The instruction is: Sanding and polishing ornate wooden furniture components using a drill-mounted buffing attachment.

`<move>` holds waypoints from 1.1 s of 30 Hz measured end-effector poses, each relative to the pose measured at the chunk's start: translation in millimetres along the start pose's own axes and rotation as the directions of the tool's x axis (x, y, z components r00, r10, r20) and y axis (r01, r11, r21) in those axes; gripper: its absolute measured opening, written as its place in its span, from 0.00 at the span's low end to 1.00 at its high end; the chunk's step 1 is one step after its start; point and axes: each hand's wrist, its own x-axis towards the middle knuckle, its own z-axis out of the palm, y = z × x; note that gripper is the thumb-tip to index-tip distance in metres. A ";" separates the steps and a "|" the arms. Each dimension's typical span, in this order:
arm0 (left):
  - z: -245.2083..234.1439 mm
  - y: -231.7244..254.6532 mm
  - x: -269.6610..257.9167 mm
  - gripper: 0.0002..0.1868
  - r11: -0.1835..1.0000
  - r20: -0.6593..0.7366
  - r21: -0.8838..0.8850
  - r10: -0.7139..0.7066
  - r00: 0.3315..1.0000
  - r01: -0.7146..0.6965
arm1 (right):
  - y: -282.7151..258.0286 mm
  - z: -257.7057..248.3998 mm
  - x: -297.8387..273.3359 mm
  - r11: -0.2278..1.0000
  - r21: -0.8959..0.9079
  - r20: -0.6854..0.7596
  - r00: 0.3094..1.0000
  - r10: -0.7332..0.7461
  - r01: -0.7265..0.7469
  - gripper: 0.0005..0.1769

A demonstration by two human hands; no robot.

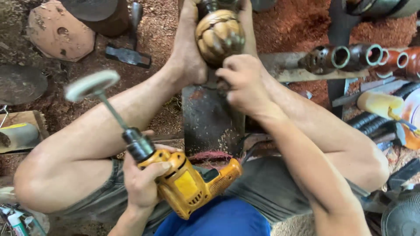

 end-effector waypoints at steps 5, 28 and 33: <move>15.6 0.6 15.0 0.39 0.995 0.098 0.104 -0.006 0.995 -0.004 | 21.9 -9.6 -15.0 0.965 0.242 -0.198 0.979 -0.047 0.096 0.18; 159.3 -26.8 -2.0 0.28 0.940 0.438 0.087 -0.333 0.835 0.329 | -115.0 -66.6 -284.0 0.776 0.248 0.133 0.814 0.566 -0.580 0.50; 164.7 -43.0 -6.9 0.25 0.943 0.421 0.149 -0.332 0.844 0.297 | -123.2 -40.7 -300.5 0.846 0.086 -0.184 0.827 0.532 -0.526 0.42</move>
